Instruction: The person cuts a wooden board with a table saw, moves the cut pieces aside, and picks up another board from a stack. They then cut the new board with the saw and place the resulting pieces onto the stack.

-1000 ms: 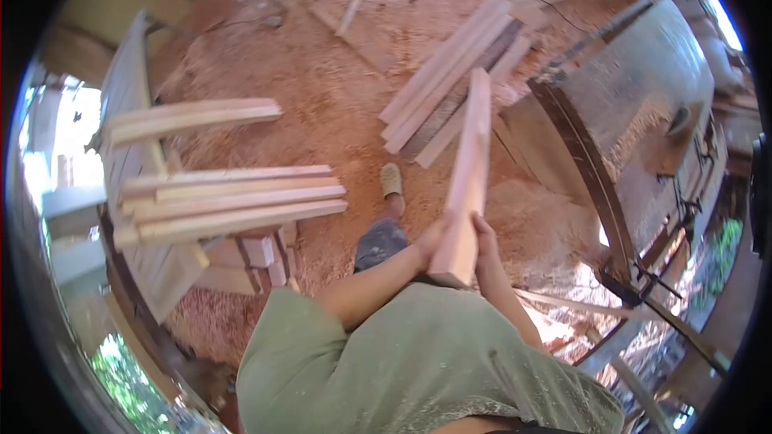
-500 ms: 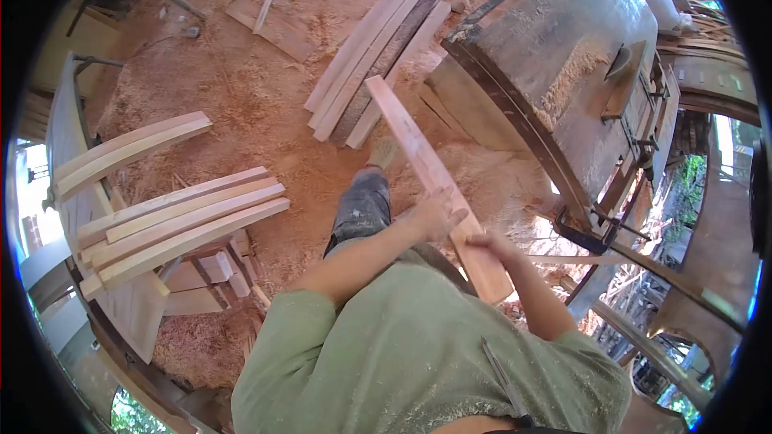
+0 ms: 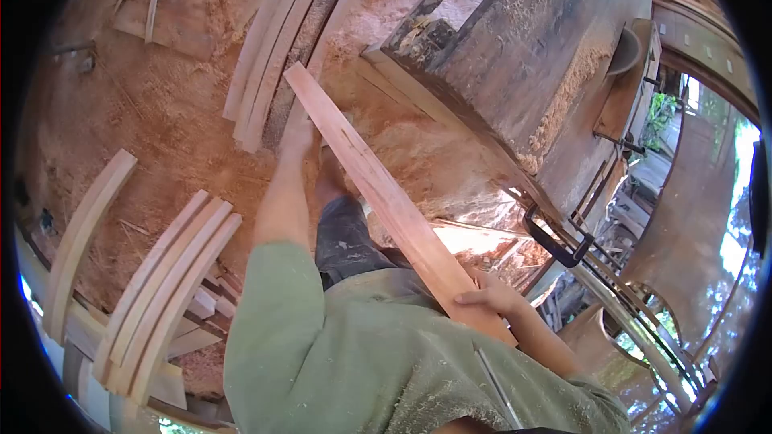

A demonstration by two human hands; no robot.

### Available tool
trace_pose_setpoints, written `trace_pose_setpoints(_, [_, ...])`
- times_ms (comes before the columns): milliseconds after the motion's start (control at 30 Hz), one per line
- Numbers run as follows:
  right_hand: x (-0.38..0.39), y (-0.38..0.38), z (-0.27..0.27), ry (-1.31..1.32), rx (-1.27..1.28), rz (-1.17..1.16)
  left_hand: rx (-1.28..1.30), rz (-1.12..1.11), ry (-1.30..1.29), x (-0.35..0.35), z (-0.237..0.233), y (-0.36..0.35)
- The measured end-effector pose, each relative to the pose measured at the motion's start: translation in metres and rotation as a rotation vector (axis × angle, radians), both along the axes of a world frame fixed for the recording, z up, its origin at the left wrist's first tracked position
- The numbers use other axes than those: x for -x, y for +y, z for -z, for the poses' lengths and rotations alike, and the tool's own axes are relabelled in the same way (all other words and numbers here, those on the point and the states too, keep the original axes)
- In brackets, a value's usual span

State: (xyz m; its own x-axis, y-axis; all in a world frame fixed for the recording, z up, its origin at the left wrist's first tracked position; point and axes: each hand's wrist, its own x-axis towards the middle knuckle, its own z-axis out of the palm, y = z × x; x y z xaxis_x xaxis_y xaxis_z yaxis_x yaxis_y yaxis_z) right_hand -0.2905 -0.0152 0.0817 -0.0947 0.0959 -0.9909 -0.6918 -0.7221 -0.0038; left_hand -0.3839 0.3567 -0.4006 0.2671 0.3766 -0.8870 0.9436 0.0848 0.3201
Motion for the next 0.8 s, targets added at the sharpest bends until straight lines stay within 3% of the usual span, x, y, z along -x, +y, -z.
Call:
trace_pose_setpoints(67, [-0.003, -0.003, 0.009, -0.038, -0.047, -0.067, 0.436, -0.331, -0.120, 0.011, 0.049, -0.057])
trace_pose_setpoints(133, [0.001, -0.008, 0.006, -0.101, -0.064, -0.113, 0.835, -0.888, -0.222, -0.037, -0.140, -0.092])
trace_pose_setpoints(167, [-0.001, -0.007, 0.004, -0.171, -0.087, -0.272, 0.944, -1.009, -0.313, -0.013, -0.051, -0.118])
trace_pose_setpoints(200, [-0.001, -0.010, 0.000, -0.246, -0.104, -0.429, 0.863, -1.096, -0.308, -0.015, -0.074, -0.124])
trace_pose_setpoints(233, [0.004, -0.017, -0.008, -0.287, -0.100, -0.396, 0.775, -1.122, -0.349, -0.016, -0.097, -0.129])
trace_pose_setpoints(267, [0.010, -0.024, -0.014, -0.431, -0.105, -0.646, 0.721, -1.066, -0.485, -0.017, -0.120, -0.132])
trace_pose_setpoints(300, [0.017, -0.032, -0.023, -0.565, -0.089, -0.896, 0.837, -1.115, -0.641, -0.016, -0.137, -0.136])
trace_pose_setpoints(333, [0.025, -0.043, -0.037, -0.571, -0.059, -0.850, 0.744, -1.229, -0.549, -0.018, -0.169, -0.140])
trace_pose_setpoints(367, [0.034, -0.060, -0.050, -0.597, -0.057, -0.807, 0.748, -1.178, -0.559, -0.013, -0.184, -0.146])
trace_pose_setpoints(433, [0.047, -0.120, -0.067, -0.431, -0.137, -0.449, 0.611, -1.231, -0.892, -0.010, -0.211, -0.157])
trace_pose_setpoints(467, [0.057, -0.157, -0.071, -0.335, -0.117, -0.306, 0.617, -1.189, -0.923, -0.008, -0.223, -0.161])
trace_pose_setpoints(533, [0.094, -0.227, -0.073, -0.190, -0.018, -0.177, 1.474, -0.846, -1.345, -0.007, -0.244, -0.164])
trace_pose_setpoints(600, [0.139, -0.268, -0.071, -0.207, -0.057, -0.136, 1.586, -0.824, -1.316, -0.020, -0.266, -0.170])
trace_pose_setpoints(667, [0.201, -0.301, -0.046, -0.398, -0.141, 0.771, 1.807, -0.888, -1.199, -0.033, -0.288, -0.182])
trace_pose_setpoints(700, [0.228, -0.320, -0.023, -0.412, -0.167, 0.768, 1.806, -0.860, -1.223, -0.042, -0.298, -0.191])
trace_pose_setpoints(767, [0.275, -0.349, 0.022, -0.521, -0.082, 1.275, 1.882, -0.633, -1.259, -0.059, -0.318, -0.210])
trace_pose_setpoints(800, [0.287, -0.350, 0.024, -0.452, -0.071, 1.466, 1.814, -0.665, -1.270, -0.064, -0.333, -0.224])
